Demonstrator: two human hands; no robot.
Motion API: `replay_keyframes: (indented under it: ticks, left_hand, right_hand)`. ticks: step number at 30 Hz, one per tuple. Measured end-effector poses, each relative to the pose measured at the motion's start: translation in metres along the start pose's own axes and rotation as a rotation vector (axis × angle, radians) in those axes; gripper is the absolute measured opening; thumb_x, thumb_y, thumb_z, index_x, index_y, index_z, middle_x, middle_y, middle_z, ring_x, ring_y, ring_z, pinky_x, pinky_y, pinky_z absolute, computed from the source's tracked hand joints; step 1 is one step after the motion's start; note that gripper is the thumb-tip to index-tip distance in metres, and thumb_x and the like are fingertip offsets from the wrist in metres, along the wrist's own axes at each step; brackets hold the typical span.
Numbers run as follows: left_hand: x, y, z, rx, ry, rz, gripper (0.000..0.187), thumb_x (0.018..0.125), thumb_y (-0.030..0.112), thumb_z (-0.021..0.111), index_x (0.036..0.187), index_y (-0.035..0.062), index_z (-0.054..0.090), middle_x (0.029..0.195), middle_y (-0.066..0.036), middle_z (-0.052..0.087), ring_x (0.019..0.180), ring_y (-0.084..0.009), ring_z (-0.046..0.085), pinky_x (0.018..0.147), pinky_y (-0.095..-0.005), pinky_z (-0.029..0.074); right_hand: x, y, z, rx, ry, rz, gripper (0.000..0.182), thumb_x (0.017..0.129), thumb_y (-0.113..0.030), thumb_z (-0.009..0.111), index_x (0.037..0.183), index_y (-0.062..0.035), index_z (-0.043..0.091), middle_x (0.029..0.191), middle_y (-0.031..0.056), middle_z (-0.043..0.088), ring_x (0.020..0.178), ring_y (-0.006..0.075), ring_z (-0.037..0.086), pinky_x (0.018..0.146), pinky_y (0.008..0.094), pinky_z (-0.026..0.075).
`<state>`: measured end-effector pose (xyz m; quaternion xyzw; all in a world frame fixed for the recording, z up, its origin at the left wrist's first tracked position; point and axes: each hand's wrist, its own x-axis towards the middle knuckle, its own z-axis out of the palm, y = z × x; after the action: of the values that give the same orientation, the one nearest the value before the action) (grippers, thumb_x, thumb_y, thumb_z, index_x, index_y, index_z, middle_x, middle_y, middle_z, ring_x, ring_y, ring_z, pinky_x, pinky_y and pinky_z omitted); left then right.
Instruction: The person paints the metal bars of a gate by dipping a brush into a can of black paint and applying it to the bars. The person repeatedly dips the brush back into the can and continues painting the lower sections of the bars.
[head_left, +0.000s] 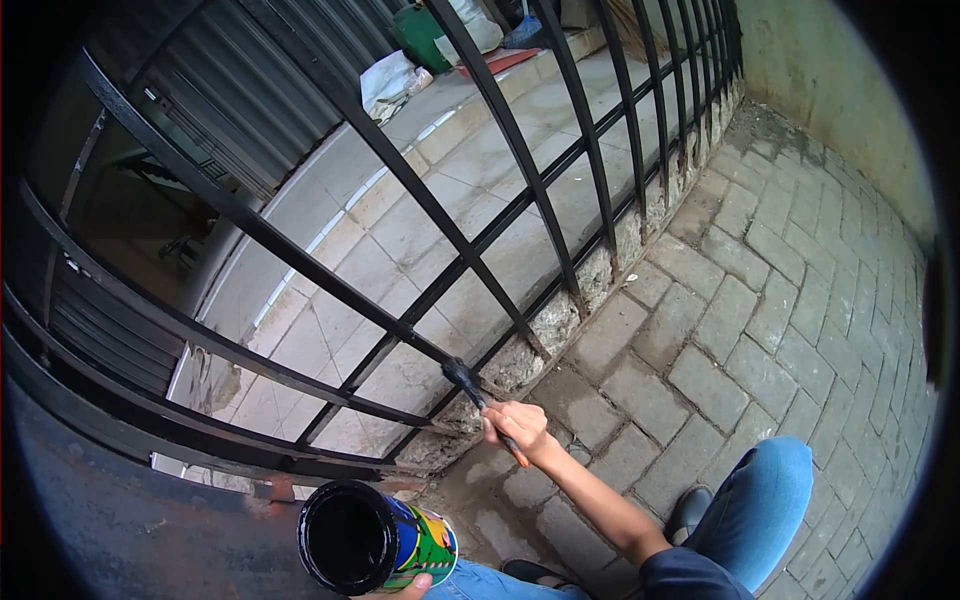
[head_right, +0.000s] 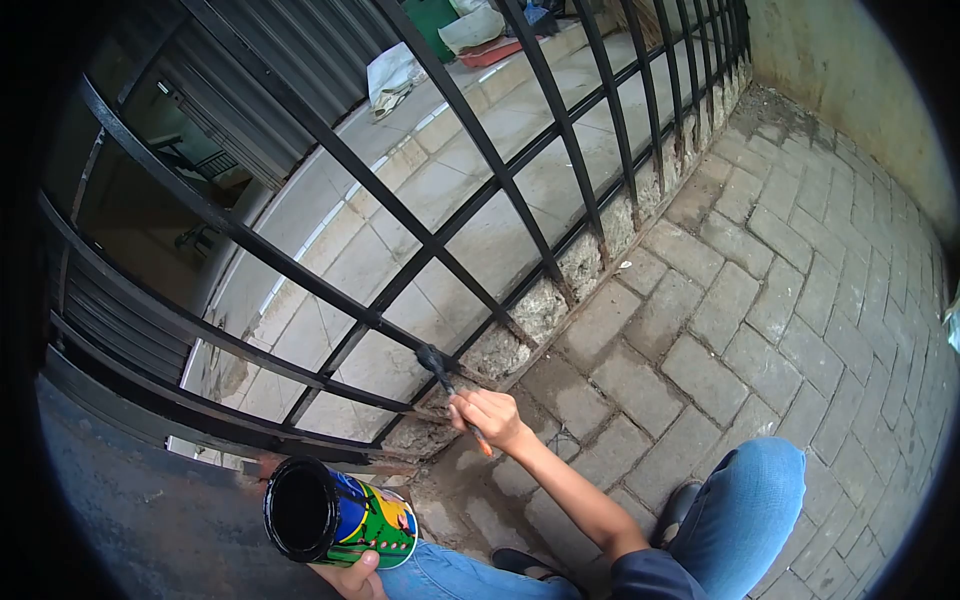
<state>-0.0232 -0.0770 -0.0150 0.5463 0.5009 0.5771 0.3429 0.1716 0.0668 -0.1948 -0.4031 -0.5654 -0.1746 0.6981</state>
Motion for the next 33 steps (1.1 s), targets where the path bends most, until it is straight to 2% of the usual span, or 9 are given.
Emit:
replay_keyframes:
  ticks: [6, 10, 13, 16, 19, 20, 26, 28, 33]
  left_hand:
    - [-0.002, -0.001, -0.003, 0.017, -0.022, -0.005, 0.101, 0.051, -0.009, 0.072, 0.14, 0.0065, 0.026, 0.13, -0.013, 0.042, 0.116, -0.0288, 0.046, 0.102, -0.0398, 0.037]
    - [-0.002, 0.0, -0.001, 0.012, -0.021, 0.026, 0.1, 0.052, -0.01, 0.071, 0.14, 0.007, 0.026, 0.13, -0.013, 0.043, 0.116, -0.0287, 0.046, 0.101, -0.0401, 0.038]
    - [-0.002, 0.0, -0.002, -0.006, -0.04, 0.016, 0.1, 0.052, -0.01, 0.071, 0.14, 0.0074, 0.026, 0.13, -0.014, 0.043, 0.116, -0.0285, 0.047, 0.101, -0.04, 0.039]
    - [-0.001, -0.001, -0.002, -0.006, -0.04, 0.01, 0.1, 0.052, -0.01, 0.071, 0.14, 0.0078, 0.026, 0.129, -0.014, 0.043, 0.116, -0.0284, 0.047, 0.1, -0.04, 0.039]
    - [0.0, -0.002, -0.002, 0.007, -0.048, 0.002, 0.101, 0.052, -0.011, 0.071, 0.14, 0.0077, 0.026, 0.129, -0.014, 0.043, 0.116, -0.0286, 0.047, 0.1, -0.0401, 0.039]
    - [0.001, -0.002, -0.002, 0.01, -0.052, 0.004, 0.101, 0.052, -0.011, 0.071, 0.14, 0.0077, 0.026, 0.129, -0.014, 0.043, 0.116, -0.0286, 0.047, 0.1, -0.0401, 0.039]
    - [-0.001, -0.001, -0.002, 0.007, -0.028, 0.028, 0.102, 0.05, -0.011, 0.07, 0.14, 0.0071, 0.026, 0.131, -0.014, 0.042, 0.117, -0.0294, 0.046, 0.102, -0.04, 0.037]
    - [-0.002, -0.002, -0.003, 0.009, -0.018, 0.022, 0.102, 0.05, -0.011, 0.07, 0.14, 0.0071, 0.026, 0.131, -0.014, 0.042, 0.117, -0.0293, 0.046, 0.103, -0.0401, 0.036]
    - [-0.002, 0.004, 0.003, -0.01, 0.004, -0.02, 0.104, 0.049, -0.01, 0.071, 0.141, 0.0073, 0.025, 0.132, -0.013, 0.041, 0.118, -0.0286, 0.044, 0.104, -0.0399, 0.035]
  right_hand:
    - [-0.033, 0.01, -0.019, -0.036, -0.131, 0.19, 0.015, 0.072, 0.002, 0.067, 0.07, -0.0044, 0.054, 0.058, 0.0051, 0.053, 0.047, 0.0188, 0.054, 0.043, 0.0298, 0.042]
    - [-0.011, 0.007, -0.012, 0.009, -0.029, 0.158, 0.014, 0.073, 0.003, 0.067, 0.074, -0.0046, 0.055, 0.056, 0.0044, 0.048, 0.045, 0.0183, 0.052, 0.042, 0.0304, 0.041]
    - [0.008, 0.006, 0.0, 0.017, -0.023, 0.108, 0.013, 0.073, 0.001, 0.068, 0.078, -0.0042, 0.057, 0.061, 0.0043, 0.054, 0.048, 0.0168, 0.054, 0.043, 0.0284, 0.043]
    - [0.028, -0.005, -0.003, 0.092, 0.068, 0.068, 0.013, 0.071, 0.006, 0.064, 0.08, -0.002, 0.059, 0.068, 0.0083, 0.062, 0.051, 0.0182, 0.059, 0.045, 0.0282, 0.047]
    - [0.011, -0.009, -0.005, 0.038, 0.035, 0.024, 0.014, 0.071, 0.005, 0.065, 0.081, -0.0024, 0.059, 0.071, 0.0087, 0.064, 0.054, 0.0177, 0.061, 0.046, 0.0267, 0.048]
    - [0.002, -0.009, -0.008, -0.004, -0.034, 0.027, 0.014, 0.07, 0.003, 0.066, 0.082, -0.0022, 0.06, 0.071, 0.0084, 0.064, 0.054, 0.0174, 0.061, 0.046, 0.0265, 0.048]
    - [-0.028, 0.003, -0.014, -0.052, -0.078, 0.143, 0.014, 0.07, 0.002, 0.067, 0.072, -0.0053, 0.055, 0.058, 0.004, 0.052, 0.047, 0.0167, 0.054, 0.043, 0.0286, 0.043]
    - [-0.015, 0.0, -0.013, -0.018, -0.036, 0.157, 0.014, 0.071, 0.001, 0.067, 0.071, -0.0059, 0.055, 0.056, 0.0037, 0.05, 0.045, 0.017, 0.052, 0.042, 0.0286, 0.042]
    - [0.064, -0.018, 0.008, 0.044, 0.071, 0.0, 0.015, 0.069, 0.002, 0.068, 0.074, -0.0052, 0.056, 0.059, 0.0028, 0.053, 0.046, 0.0155, 0.052, 0.042, 0.0269, 0.043]
